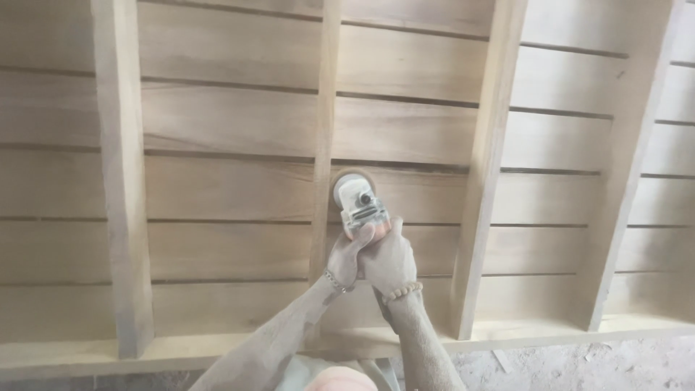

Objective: Sand the wooden slats and frame of a furniture piece using a handheld power sander.

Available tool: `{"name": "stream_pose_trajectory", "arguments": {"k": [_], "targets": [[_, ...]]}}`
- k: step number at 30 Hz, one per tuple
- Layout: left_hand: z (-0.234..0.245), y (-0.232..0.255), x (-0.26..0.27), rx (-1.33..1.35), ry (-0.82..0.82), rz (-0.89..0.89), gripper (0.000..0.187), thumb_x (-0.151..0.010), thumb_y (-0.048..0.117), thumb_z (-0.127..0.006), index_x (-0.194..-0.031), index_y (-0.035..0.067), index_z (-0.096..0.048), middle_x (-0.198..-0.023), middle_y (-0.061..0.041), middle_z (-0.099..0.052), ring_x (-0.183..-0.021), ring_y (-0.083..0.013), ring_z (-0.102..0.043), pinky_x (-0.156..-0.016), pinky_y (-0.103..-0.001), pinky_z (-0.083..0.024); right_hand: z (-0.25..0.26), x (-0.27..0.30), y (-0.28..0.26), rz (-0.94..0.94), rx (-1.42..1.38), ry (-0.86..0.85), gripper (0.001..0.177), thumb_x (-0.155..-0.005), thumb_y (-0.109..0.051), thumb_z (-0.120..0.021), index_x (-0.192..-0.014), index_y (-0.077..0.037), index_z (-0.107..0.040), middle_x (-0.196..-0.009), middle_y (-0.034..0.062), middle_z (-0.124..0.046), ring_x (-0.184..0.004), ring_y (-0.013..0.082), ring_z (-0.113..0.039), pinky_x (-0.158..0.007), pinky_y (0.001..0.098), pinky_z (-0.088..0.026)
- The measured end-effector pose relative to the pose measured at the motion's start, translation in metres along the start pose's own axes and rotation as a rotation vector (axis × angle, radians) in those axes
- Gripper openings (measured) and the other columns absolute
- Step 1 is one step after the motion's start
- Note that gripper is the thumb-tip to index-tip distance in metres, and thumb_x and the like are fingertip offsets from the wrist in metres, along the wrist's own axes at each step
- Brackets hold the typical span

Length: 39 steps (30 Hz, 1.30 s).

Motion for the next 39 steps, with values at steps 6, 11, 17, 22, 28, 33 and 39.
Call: {"name": "stream_pose_trajectory", "arguments": {"k": [6,11,17,22,28,33,39], "targets": [[-0.025,-0.049,-0.014,0.062,-0.087,-0.032,0.057,-0.089,0.037,-0.076,-0.13,-0.001,-0.063,-0.126,-0.011,-0.068,-0.118,-0.021,-0.064,-0.103,-0.036,-0.051,0.013,-0.008,0.046,0.004,0.097,0.05,0.048,-0.088,-0.024,-0.06,-0.122,0.004,-0.043,-0.089,0.0285,-0.074,-0.086,0.043,-0.076,-0.072,0.0471,-0.063],[-0.092,-0.052,-0.028,-0.147,-0.145,0.07,0.055,-0.085,0.04,-0.079,-0.125,0.005,-0.066,-0.123,-0.009,-0.07,-0.117,-0.0194,-0.065,-0.104,-0.033,-0.05,0.067,-0.011,0.078,-0.054,0.01,0.234,0.042,-0.09,-0.027,-0.061,-0.118,0.001,-0.05,-0.091,0.0284,-0.073,-0.09,0.0438,-0.074,-0.071,0.0505,-0.061],[-0.026,-0.044,-0.013,-0.007,-0.091,0.081,0.054,-0.088,0.035,-0.077,-0.127,0.001,-0.063,-0.126,-0.01,-0.066,-0.116,-0.022,-0.063,-0.105,-0.038,-0.05,0.018,-0.014,0.051,0.058,-0.057,0.157,0.043,-0.088,-0.029,-0.06,-0.117,0.0,-0.048,-0.09,0.0259,-0.071,-0.084,0.0432,-0.075,-0.068,0.0505,-0.062],[-0.026,-0.05,-0.021,0.115,-0.108,-0.065,0.047,-0.096,0.033,-0.073,-0.125,-0.003,-0.063,-0.127,-0.012,-0.067,-0.119,-0.0226,-0.064,-0.108,-0.037,-0.05,0.025,-0.017,0.052,0.281,0.043,0.146,0.046,-0.078,-0.024,-0.067,-0.113,0.002,-0.05,-0.09,0.0294,-0.069,-0.084,0.0474,-0.07,-0.072,0.0525,-0.059],[-0.104,-0.05,-0.044,-0.192,-0.13,0.095,0.065,-0.088,0.047,-0.073,-0.131,0.001,-0.06,-0.126,-0.009,-0.068,-0.12,-0.019,-0.064,-0.105,-0.034,-0.05,0.076,-0.031,0.096,-0.081,-0.123,0.214,0.048,-0.085,-0.034,-0.068,-0.112,0.0,-0.049,-0.09,0.0287,-0.072,-0.09,0.047,-0.072,-0.074,0.0533,-0.059],[-0.124,-0.042,-0.051,-0.467,-0.162,0.185,0.079,-0.082,0.06,-0.069,-0.129,-0.003,-0.061,-0.117,-0.015,-0.072,-0.111,-0.0255,-0.071,-0.095,-0.037,-0.057,0.083,-0.039,0.115,0.009,-0.14,0.27,0.052,-0.078,-0.032,-0.075,-0.112,0.0,-0.051,-0.092,0.0284,-0.071,-0.09,0.0477,-0.072,-0.073,0.0515,-0.058],[-0.122,-0.047,-0.052,-0.534,-0.168,0.134,0.073,-0.086,0.059,-0.068,-0.129,0.0,-0.064,-0.118,-0.01,-0.073,-0.113,-0.0184,-0.069,-0.1,-0.031,-0.052,0.083,-0.036,0.112,-0.026,-0.179,0.264,0.059,-0.074,-0.03,-0.081,-0.114,-0.001,-0.049,-0.092,0.0261,-0.071,-0.089,0.0451,-0.073,-0.071,0.0483,-0.058]]}}
Point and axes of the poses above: each hand's wrist, its own x-axis away from the middle knuckle, its own z-axis out of the back of the hand, y = z × x, the point moved 6 cm from there along -x, towards the middle knuckle
